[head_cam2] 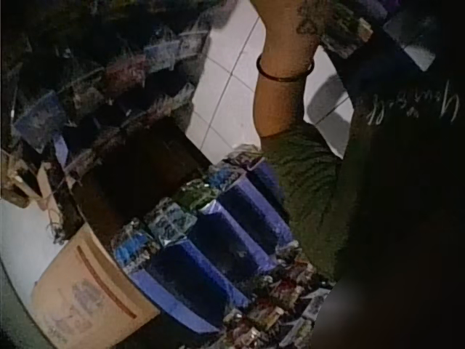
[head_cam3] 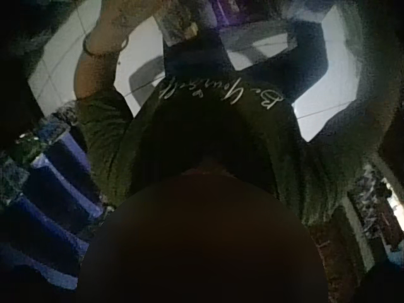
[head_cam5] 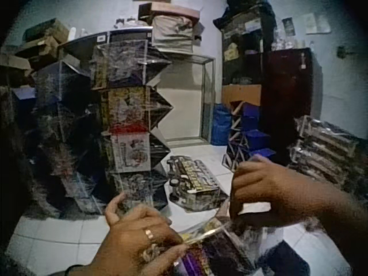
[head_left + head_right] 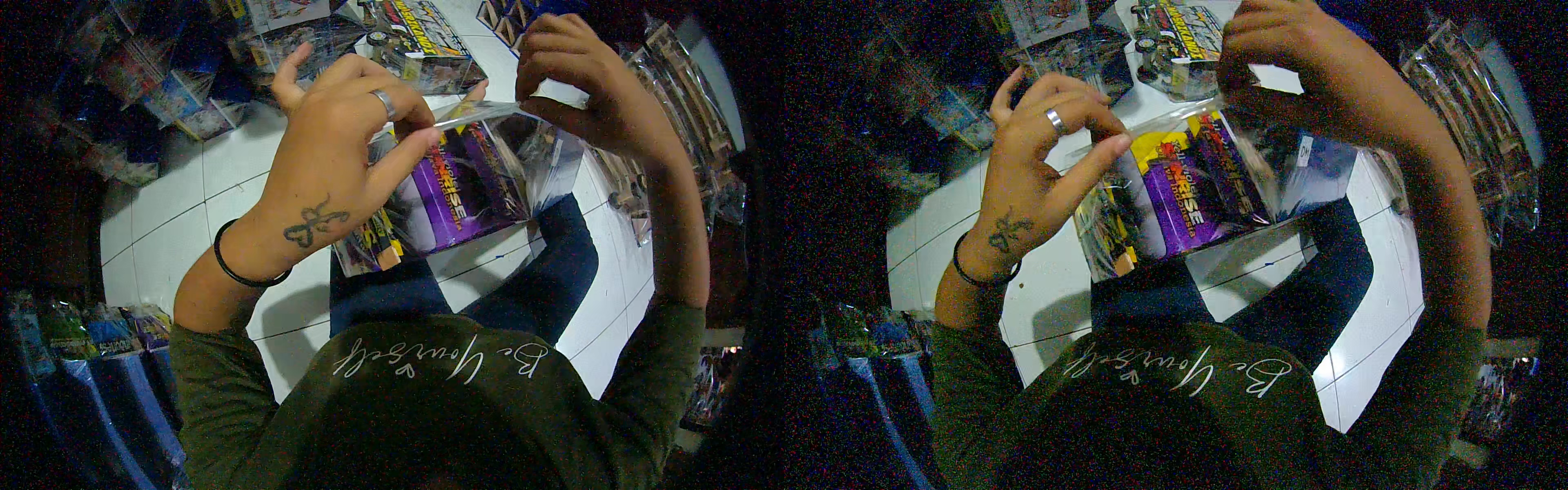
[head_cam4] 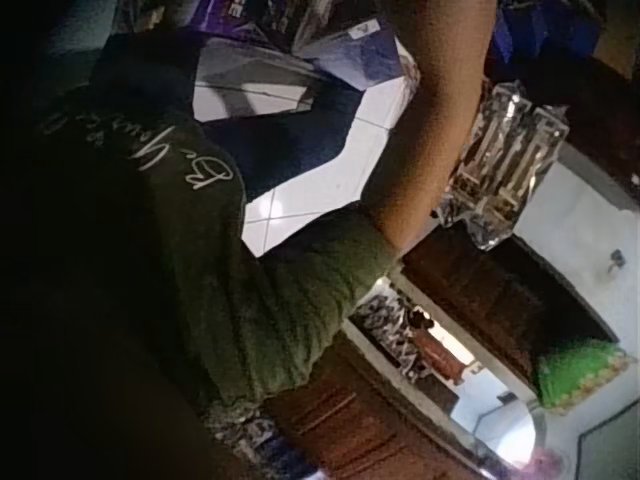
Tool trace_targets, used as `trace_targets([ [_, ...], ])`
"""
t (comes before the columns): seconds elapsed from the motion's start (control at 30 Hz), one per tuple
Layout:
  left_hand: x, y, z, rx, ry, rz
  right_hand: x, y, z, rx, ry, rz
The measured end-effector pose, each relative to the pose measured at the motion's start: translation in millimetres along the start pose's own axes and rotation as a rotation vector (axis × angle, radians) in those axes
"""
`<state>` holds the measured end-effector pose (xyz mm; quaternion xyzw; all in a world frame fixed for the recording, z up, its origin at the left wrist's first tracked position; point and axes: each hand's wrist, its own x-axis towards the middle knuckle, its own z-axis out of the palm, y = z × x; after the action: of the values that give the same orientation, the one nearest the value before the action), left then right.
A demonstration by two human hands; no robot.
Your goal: The person sits on the floor and wraps several boxed toy cars in clear plastic bags. They use a handheld tape dispenser to seal the bags, then place the wrapped items into a stack.
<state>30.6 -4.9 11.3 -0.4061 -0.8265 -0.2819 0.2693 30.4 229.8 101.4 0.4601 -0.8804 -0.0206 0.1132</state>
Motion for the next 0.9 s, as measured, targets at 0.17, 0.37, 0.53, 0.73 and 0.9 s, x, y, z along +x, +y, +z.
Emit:
trace_targets([
  [0.17, -1.0, 3.4, -3.7, 0.029, 0.027, -0.008, -3.7, -3.5, 33.3, 0.063, 0.183, -0.088],
  [0.37, -2.7, 4.7, -33.9, 0.034, -0.110, -0.081, 1.4, 1.7, 50.8, 0.045, 0.191, -0.147],
  [0.53, -5.9, -3.2, 7.2, -0.039, -0.038, 0.037, 7.5, -7.9, 39.5, 0.118, 0.141, -0.153],
  [0.73, 10.1, -25.3, 20.9, -0.744, -0.279, -0.350, -0.9, -18.8, 49.1, -0.267, 0.407, -0.157],
  [0.9, 10.6, -10.3, 11.4, -0.266, -0.196, -0.104, -12.5, -4.9, 61.4, -0.244, 0.245, -0.192],
])
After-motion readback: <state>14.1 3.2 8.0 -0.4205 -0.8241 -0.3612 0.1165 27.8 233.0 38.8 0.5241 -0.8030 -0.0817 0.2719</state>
